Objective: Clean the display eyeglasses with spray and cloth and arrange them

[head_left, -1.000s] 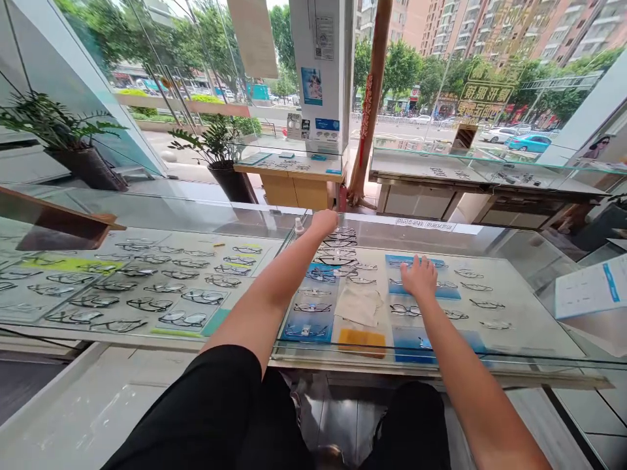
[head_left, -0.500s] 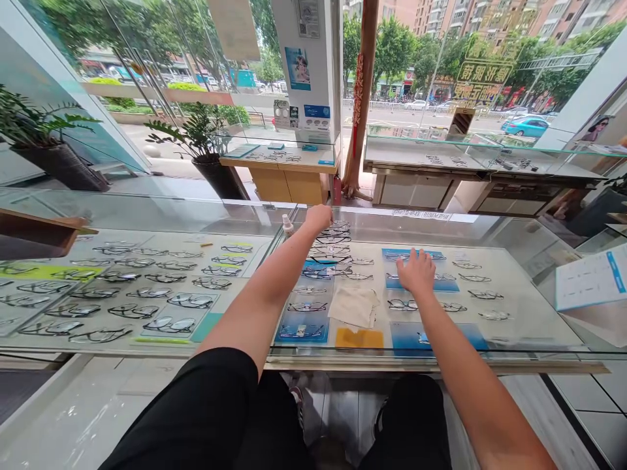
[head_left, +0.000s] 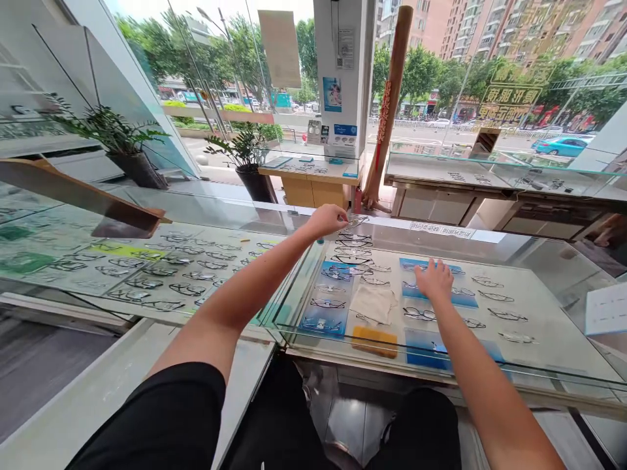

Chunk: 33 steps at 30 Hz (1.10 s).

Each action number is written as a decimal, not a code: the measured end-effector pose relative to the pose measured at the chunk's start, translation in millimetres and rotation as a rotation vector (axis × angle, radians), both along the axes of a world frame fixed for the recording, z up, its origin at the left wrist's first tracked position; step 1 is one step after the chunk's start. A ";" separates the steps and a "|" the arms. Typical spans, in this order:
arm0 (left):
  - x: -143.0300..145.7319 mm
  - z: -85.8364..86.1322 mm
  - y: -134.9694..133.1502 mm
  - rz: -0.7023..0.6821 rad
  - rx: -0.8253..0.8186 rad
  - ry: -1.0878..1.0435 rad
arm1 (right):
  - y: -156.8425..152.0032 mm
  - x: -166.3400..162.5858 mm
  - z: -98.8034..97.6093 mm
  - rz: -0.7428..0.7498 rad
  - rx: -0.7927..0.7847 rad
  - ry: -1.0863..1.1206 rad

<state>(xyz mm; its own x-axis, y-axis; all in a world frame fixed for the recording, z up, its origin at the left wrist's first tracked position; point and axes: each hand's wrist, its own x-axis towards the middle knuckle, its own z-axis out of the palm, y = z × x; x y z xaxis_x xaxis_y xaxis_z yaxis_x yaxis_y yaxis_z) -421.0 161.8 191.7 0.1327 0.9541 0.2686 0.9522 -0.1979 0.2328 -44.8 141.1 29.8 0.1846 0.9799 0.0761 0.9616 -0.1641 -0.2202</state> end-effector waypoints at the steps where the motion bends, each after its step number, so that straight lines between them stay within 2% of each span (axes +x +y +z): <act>1: -8.7 6.0 -23.5 -0.054 -0.011 -0.024 | 0.3 1.5 -0.6 0.001 0.008 -0.001; 5: -44.5 26.2 -132.3 -0.154 -0.149 -0.052 | 2.1 7.6 -3.3 0.011 0.021 0.003; 9: -84.3 32.4 -234.7 -0.088 -0.407 0.018 | 1.7 11.3 -3.8 0.019 0.019 0.027; 12: -123.3 19.4 -291.4 0.008 -0.627 0.047 | -0.2 12.6 -1.5 0.014 0.016 0.043; 16: -178.8 -22.4 -338.2 0.133 -0.809 0.040 | -0.9 14.7 0.4 0.024 -0.010 0.063; 20: -215.6 -79.2 -353.4 0.208 -0.940 0.120 | -2.3 16.5 0.2 0.026 -0.011 0.071; 25: -230.1 -139.5 -337.2 0.316 -0.780 0.231 | -9.1 14.4 4.8 0.028 -0.025 0.060; 29: -232.2 -169.5 -304.1 0.376 -0.571 0.266 | -8.6 12.6 6.5 0.005 -0.027 0.039; 33: -233.7 -186.2 -258.2 0.373 -0.418 0.269 | -3.3 14.2 3.2 -0.010 -0.006 0.026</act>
